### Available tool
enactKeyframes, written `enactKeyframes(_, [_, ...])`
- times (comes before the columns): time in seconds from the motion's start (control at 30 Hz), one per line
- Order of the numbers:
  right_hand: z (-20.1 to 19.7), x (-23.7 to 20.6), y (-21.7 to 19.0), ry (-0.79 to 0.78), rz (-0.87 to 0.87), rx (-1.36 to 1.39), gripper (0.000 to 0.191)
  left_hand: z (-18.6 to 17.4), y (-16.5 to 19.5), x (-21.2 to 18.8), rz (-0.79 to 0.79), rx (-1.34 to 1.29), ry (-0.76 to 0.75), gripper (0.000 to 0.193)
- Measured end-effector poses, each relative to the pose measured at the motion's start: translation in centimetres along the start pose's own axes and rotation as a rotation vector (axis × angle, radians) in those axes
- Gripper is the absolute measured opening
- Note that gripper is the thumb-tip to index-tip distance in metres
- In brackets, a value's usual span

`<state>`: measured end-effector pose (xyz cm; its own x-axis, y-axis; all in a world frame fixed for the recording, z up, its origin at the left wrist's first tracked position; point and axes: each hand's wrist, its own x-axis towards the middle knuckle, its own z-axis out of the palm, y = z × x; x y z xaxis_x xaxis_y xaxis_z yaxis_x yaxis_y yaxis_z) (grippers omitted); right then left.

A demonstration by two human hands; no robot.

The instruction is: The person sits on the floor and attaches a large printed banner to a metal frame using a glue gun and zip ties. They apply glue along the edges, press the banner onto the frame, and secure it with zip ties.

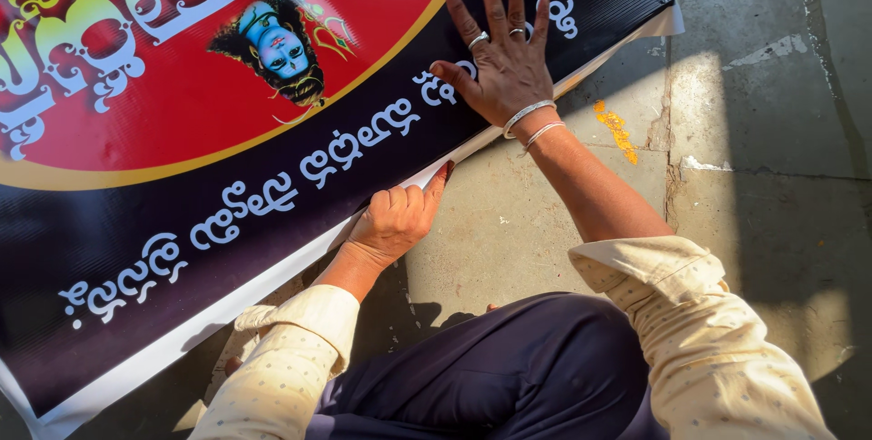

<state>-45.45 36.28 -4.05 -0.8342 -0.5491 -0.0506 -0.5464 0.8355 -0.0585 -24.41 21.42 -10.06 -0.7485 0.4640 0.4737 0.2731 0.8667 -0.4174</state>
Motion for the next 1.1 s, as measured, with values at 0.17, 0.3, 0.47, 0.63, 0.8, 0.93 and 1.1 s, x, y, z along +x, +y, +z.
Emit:
enactKeyframes(0.17, [-0.3,-1.3,-3.8,0.019,-0.065,0.003,0.097,1.5,0.7,-1.2,0.045,-0.009,-0.052,0.006])
enactKeyframes(0.3, [-0.5,-3.2,-7.7,-0.012,-0.154,-0.003,0.097,2.3,1.2,-2.1,0.169,-0.076,-0.351,0.008])
enactKeyframes(0.47, [-0.5,-3.7,-9.5,-0.024,-0.210,0.023,0.099,1.9,1.1,-2.3,0.053,-0.043,-0.063,0.055])
enactKeyframes(0.63, [0.6,-3.5,-9.0,-0.022,-0.199,0.027,0.101,1.5,0.9,-1.9,0.076,-0.043,-0.117,0.052])
enactKeyframes(0.8, [2.1,-2.4,-9.2,0.093,-0.042,0.198,0.100,1.3,1.0,-1.9,0.065,-0.027,-0.106,0.049])
enactKeyframes(0.93, [2.0,-2.3,-9.8,0.111,0.026,0.147,0.101,1.5,1.1,-2.3,0.056,-0.044,-0.093,0.047])
enactKeyframes(1.1, [0.0,-3.1,-11.2,-0.052,-0.052,0.065,0.100,2.1,1.2,-3.0,0.066,-0.054,-0.102,0.020])
